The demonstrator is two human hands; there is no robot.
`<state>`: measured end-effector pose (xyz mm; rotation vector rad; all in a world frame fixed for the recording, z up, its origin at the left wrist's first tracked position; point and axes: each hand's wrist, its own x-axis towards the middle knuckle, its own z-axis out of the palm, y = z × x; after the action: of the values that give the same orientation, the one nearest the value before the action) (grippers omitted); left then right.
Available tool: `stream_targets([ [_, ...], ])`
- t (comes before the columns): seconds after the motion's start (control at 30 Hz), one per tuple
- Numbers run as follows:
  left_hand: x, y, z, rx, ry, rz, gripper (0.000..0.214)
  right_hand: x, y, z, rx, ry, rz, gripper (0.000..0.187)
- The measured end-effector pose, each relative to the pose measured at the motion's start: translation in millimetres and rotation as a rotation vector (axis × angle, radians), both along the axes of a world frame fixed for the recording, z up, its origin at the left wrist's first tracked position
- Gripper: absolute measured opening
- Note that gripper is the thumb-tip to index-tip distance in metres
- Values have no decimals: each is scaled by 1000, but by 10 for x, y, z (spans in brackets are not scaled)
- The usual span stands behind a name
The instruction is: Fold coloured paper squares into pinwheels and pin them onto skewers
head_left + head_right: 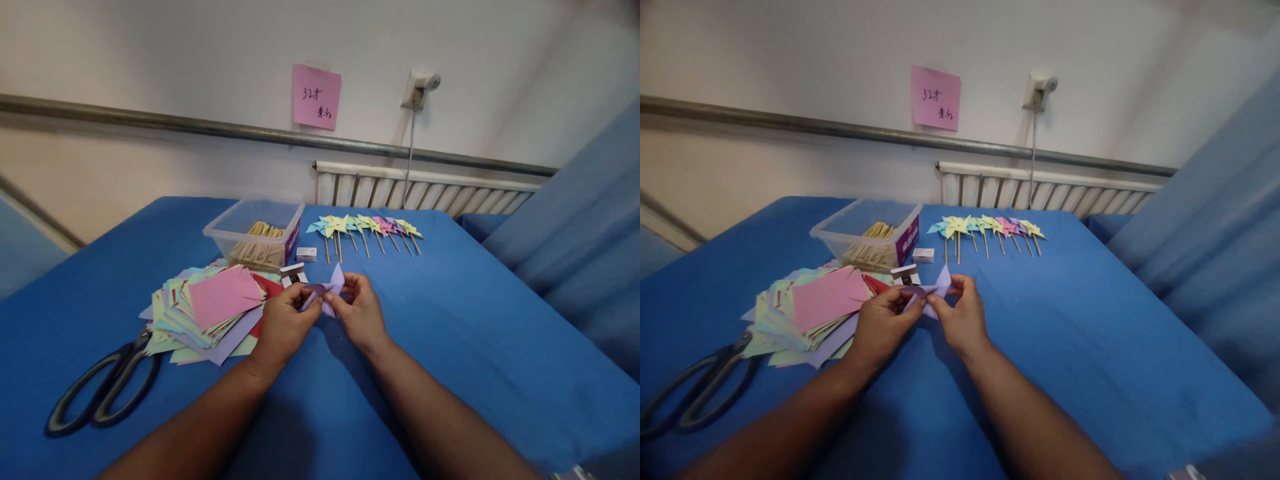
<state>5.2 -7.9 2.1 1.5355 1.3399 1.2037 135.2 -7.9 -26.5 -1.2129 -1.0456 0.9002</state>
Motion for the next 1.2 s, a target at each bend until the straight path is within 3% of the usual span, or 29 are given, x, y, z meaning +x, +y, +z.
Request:
stream_targets([
  [0.17, 24, 22, 9, -89, -140, 3, 16, 9, 20, 15, -150, 266, 204, 28],
  [0.37, 24, 72, -79, -238, -315, -38, 26, -7, -25, 26, -155, 371, 227, 27],
  [0.63, 1, 92, -100, -322, -368, -70, 25, 1, -53, -5, -186, 521, 293, 27],
  [0.83, 3, 76, -83, -302, -344, -79, 23, -11, -37, 6, -160, 457, 267, 28],
  [1.1, 8, 72, -88, -358, -412, -114, 24, -21, 48, -136, -69, 275, 179, 27],
  [1.2, -6, 92, -114, -325, -388, -61, 32, 8, 78, -167, -31, 184, 135, 24],
])
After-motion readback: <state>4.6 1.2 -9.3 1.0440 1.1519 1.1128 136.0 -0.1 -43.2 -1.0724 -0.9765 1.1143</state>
